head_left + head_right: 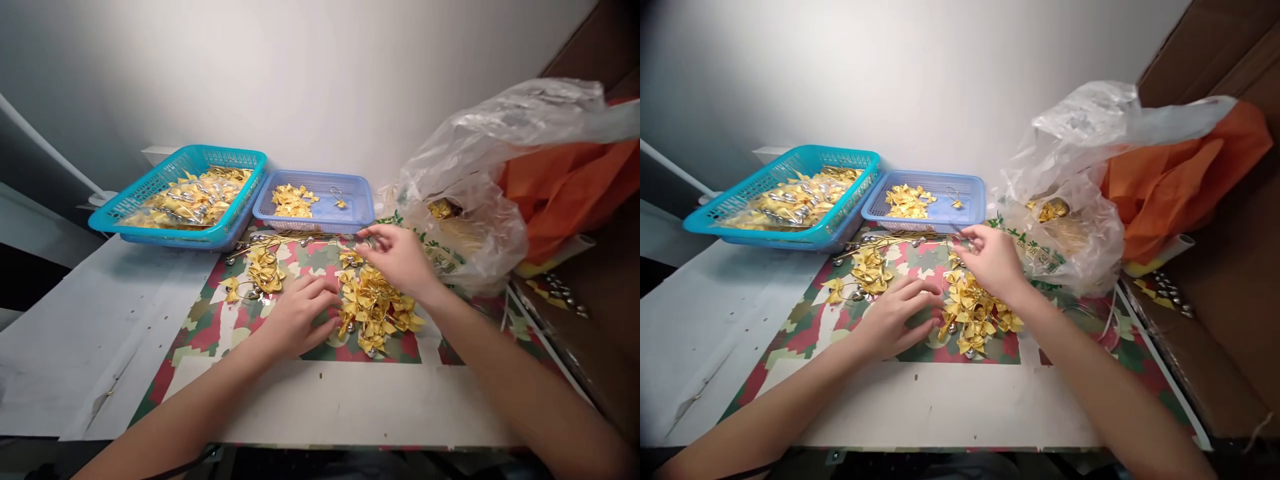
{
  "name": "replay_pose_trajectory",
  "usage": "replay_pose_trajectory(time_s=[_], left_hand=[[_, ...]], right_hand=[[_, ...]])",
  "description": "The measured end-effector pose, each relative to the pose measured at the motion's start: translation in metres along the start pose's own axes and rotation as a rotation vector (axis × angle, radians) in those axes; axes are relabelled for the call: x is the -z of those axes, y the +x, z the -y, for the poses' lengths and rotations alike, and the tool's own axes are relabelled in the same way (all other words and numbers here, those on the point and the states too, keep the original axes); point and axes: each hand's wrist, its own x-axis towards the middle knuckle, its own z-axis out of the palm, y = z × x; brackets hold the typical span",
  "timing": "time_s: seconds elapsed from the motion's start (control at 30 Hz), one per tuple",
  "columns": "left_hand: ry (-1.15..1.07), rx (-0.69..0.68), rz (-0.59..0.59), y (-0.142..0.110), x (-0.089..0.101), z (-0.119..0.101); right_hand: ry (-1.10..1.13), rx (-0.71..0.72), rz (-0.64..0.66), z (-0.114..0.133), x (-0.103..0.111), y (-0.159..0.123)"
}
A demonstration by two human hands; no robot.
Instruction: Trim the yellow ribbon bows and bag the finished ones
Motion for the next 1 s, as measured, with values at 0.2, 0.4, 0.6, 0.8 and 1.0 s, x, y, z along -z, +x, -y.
replay_pose_trajectory(time_s=[0.2, 0.4, 0.6, 0.8, 1.0], left_hand=[[-0.093, 0.04, -0.048, -0.003, -0.005, 0.001], [-0.545, 0.511, -0.237, 0.0, 0.0, -0.003], [-1.298, 0.697, -0.217, 0.005, -0.002, 0.0], [-1.423, 0.691, -0.172, 0.005, -0.002, -0.004], [-1.387, 0.74, -0.049, 0.006, -0.006, -0.007]], right_hand=[[-0.237, -0.166, 0.054, 0.005, -0.014, 0.029], [0.285, -0.117, 0.213, 0.034, 0.01, 0.027], [0.595, -0.191, 0.408, 0.046, 0.001, 0.001], [0.793, -0.316, 0.417, 0.04, -0.004, -0.025], [0.884, -0.247, 0.48, 0.035, -0.007, -0.041]])
